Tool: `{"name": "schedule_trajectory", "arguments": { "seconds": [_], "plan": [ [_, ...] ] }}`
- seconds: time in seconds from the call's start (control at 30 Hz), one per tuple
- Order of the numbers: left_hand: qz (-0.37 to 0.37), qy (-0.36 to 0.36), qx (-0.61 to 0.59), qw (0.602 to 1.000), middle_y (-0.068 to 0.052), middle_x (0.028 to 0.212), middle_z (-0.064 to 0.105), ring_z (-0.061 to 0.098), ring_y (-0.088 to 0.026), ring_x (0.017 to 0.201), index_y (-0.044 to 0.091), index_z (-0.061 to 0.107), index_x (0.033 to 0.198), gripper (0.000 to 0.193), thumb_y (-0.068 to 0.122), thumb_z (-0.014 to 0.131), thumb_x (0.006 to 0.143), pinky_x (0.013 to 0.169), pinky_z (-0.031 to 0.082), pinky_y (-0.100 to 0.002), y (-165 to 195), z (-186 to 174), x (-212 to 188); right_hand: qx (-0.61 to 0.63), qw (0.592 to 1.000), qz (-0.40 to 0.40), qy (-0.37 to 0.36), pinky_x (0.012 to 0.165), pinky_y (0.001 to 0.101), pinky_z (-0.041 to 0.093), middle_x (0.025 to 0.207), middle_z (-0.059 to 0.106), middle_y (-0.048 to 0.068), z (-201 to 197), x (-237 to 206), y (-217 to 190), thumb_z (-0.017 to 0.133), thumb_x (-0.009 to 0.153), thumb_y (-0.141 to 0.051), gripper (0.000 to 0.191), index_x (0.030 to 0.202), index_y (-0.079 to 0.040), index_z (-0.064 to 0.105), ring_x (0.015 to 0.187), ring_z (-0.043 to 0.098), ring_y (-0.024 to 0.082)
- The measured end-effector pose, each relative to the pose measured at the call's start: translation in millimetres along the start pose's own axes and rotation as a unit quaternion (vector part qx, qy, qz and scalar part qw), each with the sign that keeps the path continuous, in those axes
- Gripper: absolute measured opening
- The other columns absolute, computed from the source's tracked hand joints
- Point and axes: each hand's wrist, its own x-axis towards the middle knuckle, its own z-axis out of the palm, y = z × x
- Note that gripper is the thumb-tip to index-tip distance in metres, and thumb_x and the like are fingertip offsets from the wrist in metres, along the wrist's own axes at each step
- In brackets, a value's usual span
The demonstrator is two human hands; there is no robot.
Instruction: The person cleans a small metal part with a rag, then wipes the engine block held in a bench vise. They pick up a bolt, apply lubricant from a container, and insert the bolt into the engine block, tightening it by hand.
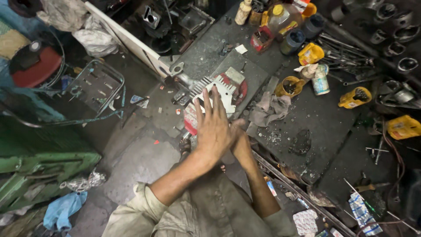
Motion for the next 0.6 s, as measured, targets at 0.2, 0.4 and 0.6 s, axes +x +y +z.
{"name": "schedule_trajectory", "arguments": {
  "seconds": [0.2,0.4,0.6],
  "plan": [
    [0.095,-0.049,-0.355,0.929,-0.025,0.134,0.059,0.059,-0.042,0.122,-0.001,0.062,0.118,0.045,0.039,0.066,0.097,0.101,0.05,-0.049,-15.4,-21.8,-23.4,-0.035,0.956,-0.282,0.071,0.091,0.0417,0.056,0.131,0.061,0.021,-3.2,-0.6,9.8,0.058,0.101,-0.022,0.036,0.133,-0.006,0.055,0.114,0.064,0.039],
    [0.043,-0.236,-0.441,0.865,-0.016,0.108,0.069,0.07,-0.03,0.09,0.005,0.066,0.123,0.04,0.03,0.07,0.092,0.075,0.057,-0.04,-38.4,0.0,-60.9,0.178,0.978,0.05,0.1,0.084,0.0301,0.055,0.123,0.065,0.01,-11.1,-17.4,38.0,0.057,0.105,-0.018,0.029,0.132,-0.008,0.059,0.106,0.064,0.016],
    [-0.138,-0.268,-0.59,0.749,-0.012,0.119,0.071,0.072,-0.021,0.107,0.008,0.054,0.134,0.048,0.034,0.066,0.095,0.09,0.057,-0.035,-60.9,101.3,-88.6,0.154,0.956,0.017,0.249,0.09,0.0267,0.051,0.109,0.074,0.008,-47.4,-20.5,5.7,0.062,0.104,0.0,0.012,0.114,-0.002,0.069,0.101,0.066,0.012]
  ]
}}
